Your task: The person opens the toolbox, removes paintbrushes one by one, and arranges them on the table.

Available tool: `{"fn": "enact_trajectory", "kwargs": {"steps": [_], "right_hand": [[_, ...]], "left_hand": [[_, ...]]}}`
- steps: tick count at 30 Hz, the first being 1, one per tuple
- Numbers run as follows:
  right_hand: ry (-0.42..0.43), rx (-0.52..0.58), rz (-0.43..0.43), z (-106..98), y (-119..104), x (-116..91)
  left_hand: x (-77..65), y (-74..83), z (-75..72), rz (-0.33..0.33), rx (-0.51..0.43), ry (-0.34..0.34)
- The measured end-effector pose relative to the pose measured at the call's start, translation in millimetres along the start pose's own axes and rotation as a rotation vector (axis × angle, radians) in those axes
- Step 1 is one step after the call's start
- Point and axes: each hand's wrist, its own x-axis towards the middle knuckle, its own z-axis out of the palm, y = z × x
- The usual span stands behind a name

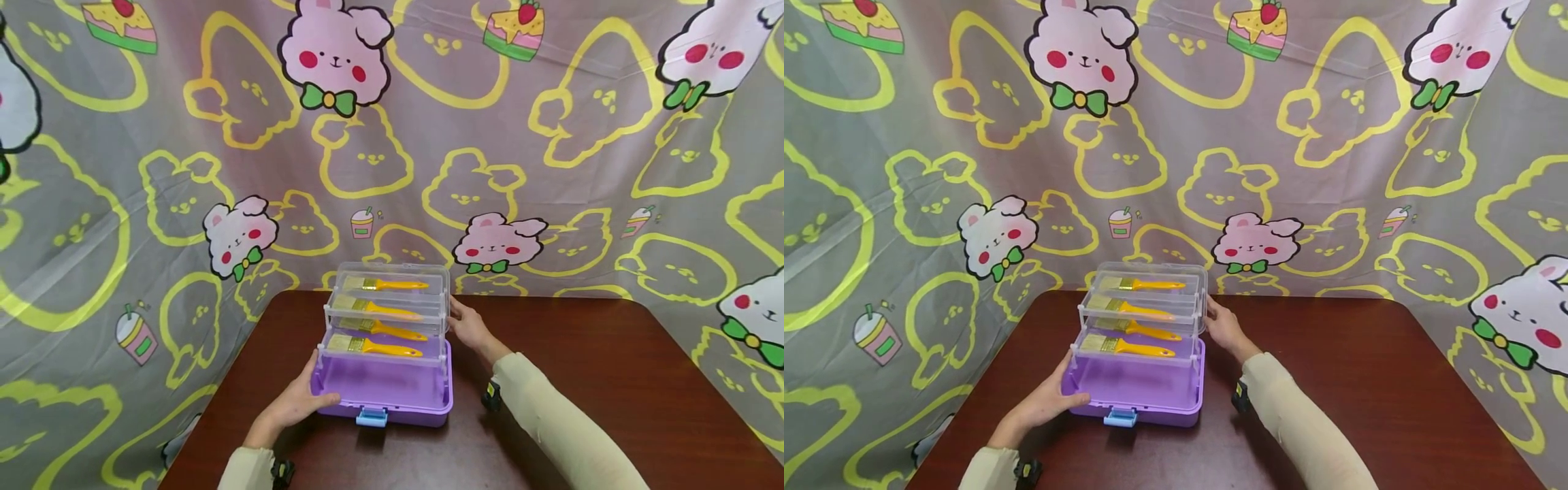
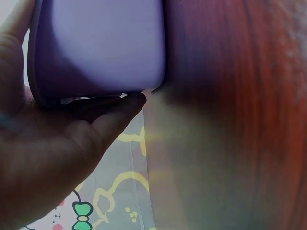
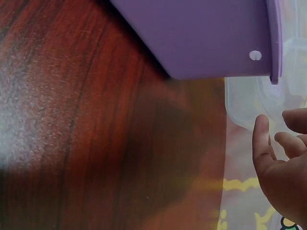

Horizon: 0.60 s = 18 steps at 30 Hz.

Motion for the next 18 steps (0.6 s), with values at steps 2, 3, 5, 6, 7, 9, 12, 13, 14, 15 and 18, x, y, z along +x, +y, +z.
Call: {"fn": "enact_trajectory", "kwargs": {"steps": [2, 3, 5, 6, 7, 9, 12, 13, 14, 15, 18], "right_hand": [[-0.005, -0.017, -0.003, 0.4, 1.7, -1.0], [-0.007, -0.028, -0.008, 0.6, 3.0, -1.3], [-0.001, -0.045, -0.008, 1.5, 5.1, -2.0], [-0.002, -0.049, -0.005, 2.0, 5.9, -2.3], [0.001, -0.053, 0.0, 2.6, 7.1, -2.4], [0.003, -0.053, 0.019, 3.3, 9.1, -3.0], [-0.011, -0.008, 0.064, 5.6, 11.8, -3.6], [-0.014, 0.011, 0.073, 6.4, 13.1, -3.6], [-0.017, 0.028, 0.084, 7.1, 14.1, -3.8], [-0.019, 0.047, 0.091, 8.0, 15.5, -3.6], [-0.023, 0.1, 0.106, 10.4, 17.7, -3.2]], "left_hand": [[0.5, 0.1, 0.3, -0.007, 0.01, 0.003], [0.8, -0.2, 0.5, -0.015, 0.016, 0.008], [1.1, -0.7, 0.5, -0.031, 0.036, 0.017], [1.1, -1.1, 0.6, -0.038, 0.051, 0.024], [1.1, -1.2, 0.7, -0.043, 0.061, 0.029], [1.2, -1.6, 0.8, -0.05, 0.072, 0.035], [1.2, -2.4, 1.2, -0.043, 0.068, 0.038], [1.2, -2.5, 1.4, -0.04, 0.063, 0.037], [1.2, -2.7, 1.5, -0.037, 0.057, 0.037], [1.2, -2.9, 1.6, -0.033, 0.05, 0.038], [0.8, -2.6, 1.4, -0.025, 0.035, 0.039]]}}
